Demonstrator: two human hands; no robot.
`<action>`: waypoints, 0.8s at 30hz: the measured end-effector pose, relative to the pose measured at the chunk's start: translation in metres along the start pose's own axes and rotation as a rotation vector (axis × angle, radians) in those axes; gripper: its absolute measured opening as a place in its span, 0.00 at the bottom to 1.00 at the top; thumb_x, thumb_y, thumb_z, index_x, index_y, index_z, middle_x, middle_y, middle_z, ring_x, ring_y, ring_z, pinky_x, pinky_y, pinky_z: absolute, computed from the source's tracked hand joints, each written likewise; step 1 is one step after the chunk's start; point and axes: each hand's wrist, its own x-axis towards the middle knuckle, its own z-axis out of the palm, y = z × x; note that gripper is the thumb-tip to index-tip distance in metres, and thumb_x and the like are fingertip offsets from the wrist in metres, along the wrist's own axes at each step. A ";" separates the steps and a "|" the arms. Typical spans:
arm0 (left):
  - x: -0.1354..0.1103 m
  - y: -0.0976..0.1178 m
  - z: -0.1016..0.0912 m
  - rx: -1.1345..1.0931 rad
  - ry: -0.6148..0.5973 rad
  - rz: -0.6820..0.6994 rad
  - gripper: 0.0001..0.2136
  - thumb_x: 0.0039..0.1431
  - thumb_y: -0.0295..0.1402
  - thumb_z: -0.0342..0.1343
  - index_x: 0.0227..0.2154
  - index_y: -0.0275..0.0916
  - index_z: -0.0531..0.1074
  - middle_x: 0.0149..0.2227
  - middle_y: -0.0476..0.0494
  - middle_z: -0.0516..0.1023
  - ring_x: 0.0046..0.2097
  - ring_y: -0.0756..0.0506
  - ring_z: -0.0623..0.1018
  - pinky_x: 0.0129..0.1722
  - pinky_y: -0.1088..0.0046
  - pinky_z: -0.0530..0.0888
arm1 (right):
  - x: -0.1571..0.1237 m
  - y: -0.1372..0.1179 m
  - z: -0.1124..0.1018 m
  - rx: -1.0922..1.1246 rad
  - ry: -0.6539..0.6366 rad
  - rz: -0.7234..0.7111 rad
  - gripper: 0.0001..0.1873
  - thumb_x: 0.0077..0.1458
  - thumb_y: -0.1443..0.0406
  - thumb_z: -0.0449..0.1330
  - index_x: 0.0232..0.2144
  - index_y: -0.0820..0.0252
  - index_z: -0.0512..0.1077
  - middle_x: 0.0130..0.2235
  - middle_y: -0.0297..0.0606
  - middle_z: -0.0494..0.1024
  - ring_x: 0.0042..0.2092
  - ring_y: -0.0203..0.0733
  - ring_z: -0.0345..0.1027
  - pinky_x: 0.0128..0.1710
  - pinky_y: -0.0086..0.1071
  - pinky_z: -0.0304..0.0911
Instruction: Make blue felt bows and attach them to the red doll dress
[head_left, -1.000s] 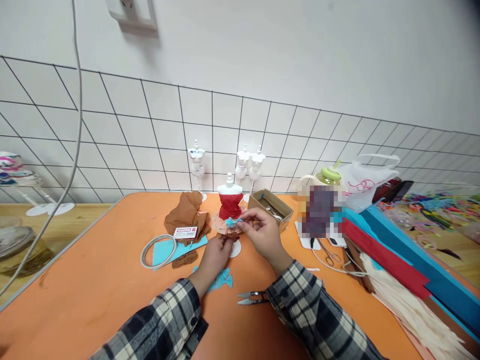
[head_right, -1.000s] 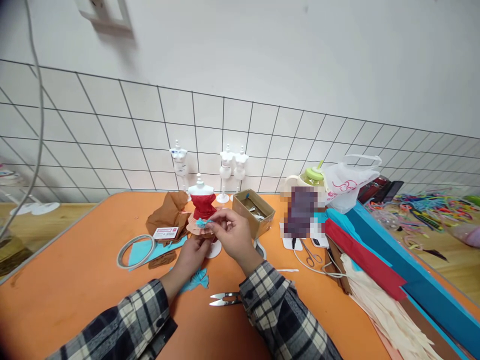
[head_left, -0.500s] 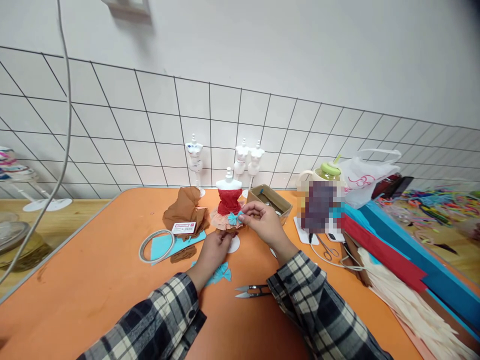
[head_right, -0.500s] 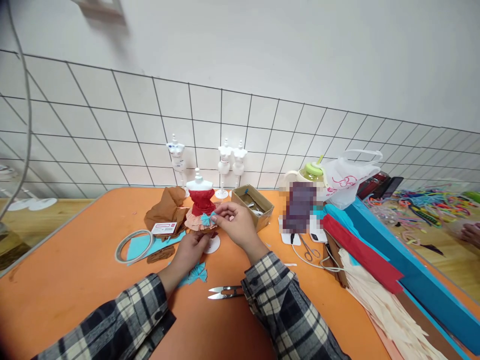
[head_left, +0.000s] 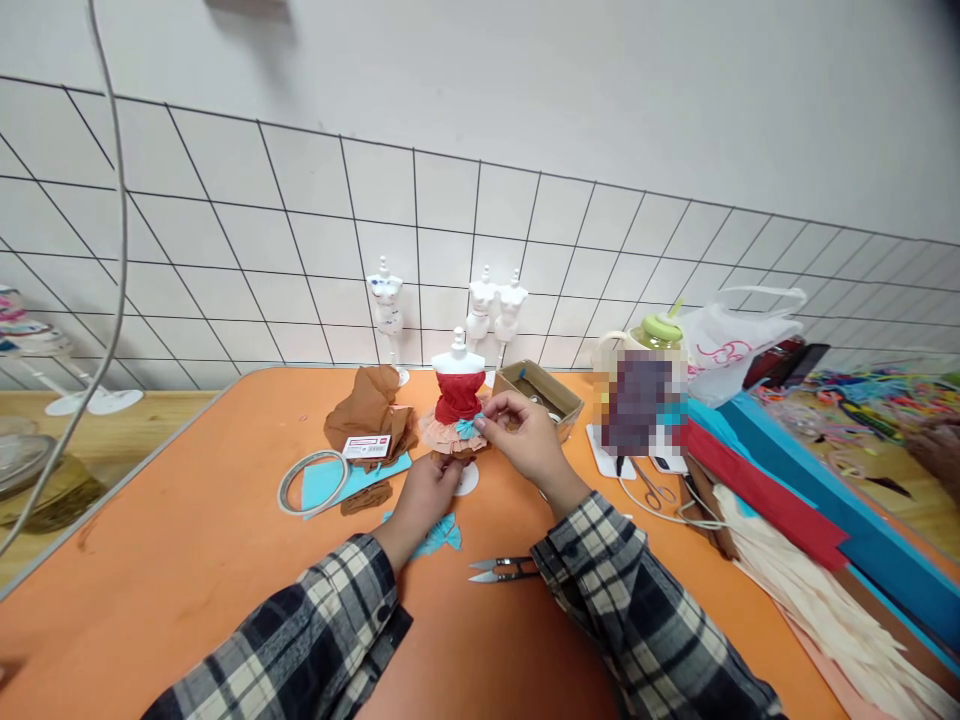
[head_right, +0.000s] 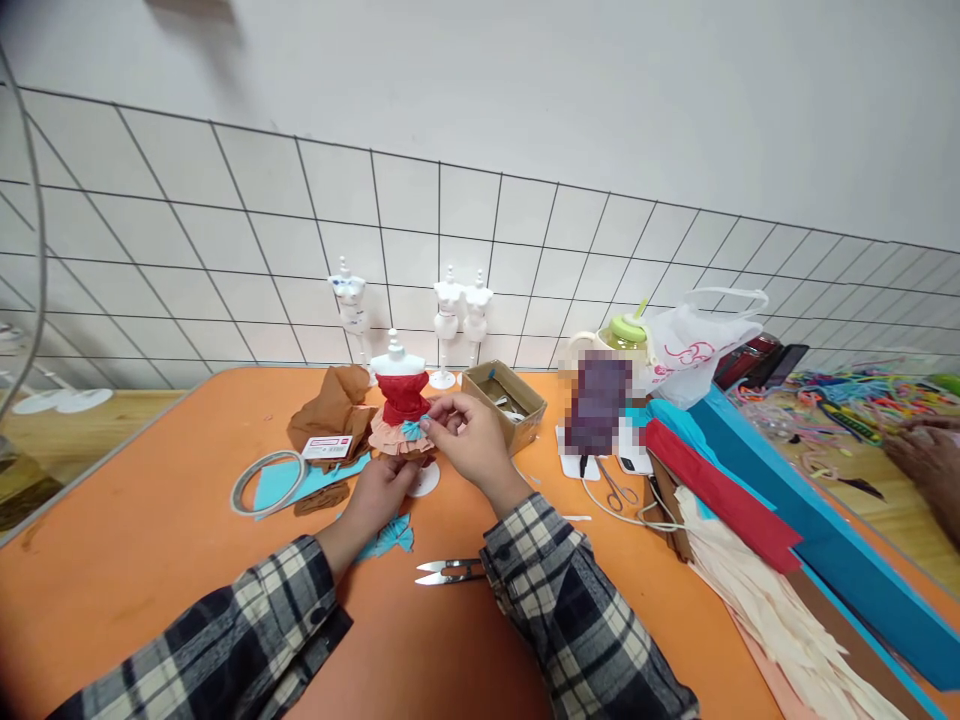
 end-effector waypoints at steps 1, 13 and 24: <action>0.000 -0.001 0.000 0.002 0.001 0.001 0.15 0.56 0.35 0.47 0.38 0.36 0.78 0.38 0.41 0.83 0.42 0.39 0.80 0.46 0.63 0.74 | 0.000 -0.001 0.000 -0.010 0.001 0.000 0.07 0.47 0.62 0.64 0.27 0.59 0.70 0.27 0.32 0.71 0.26 0.33 0.59 0.25 0.28 0.56; -0.001 0.005 -0.002 0.021 0.014 -0.003 0.16 0.55 0.34 0.48 0.39 0.37 0.78 0.40 0.41 0.83 0.44 0.39 0.79 0.49 0.63 0.73 | -0.002 -0.002 0.003 -0.041 -0.003 0.003 0.13 0.46 0.56 0.66 0.25 0.59 0.70 0.26 0.33 0.70 0.25 0.34 0.59 0.23 0.28 0.55; 0.001 -0.001 -0.002 0.009 0.021 -0.021 0.13 0.54 0.35 0.51 0.32 0.37 0.80 0.34 0.43 0.84 0.38 0.40 0.80 0.42 0.66 0.75 | -0.001 0.001 0.001 -0.068 0.053 -0.030 0.12 0.45 0.62 0.65 0.28 0.57 0.65 0.25 0.28 0.65 0.27 0.33 0.57 0.27 0.28 0.55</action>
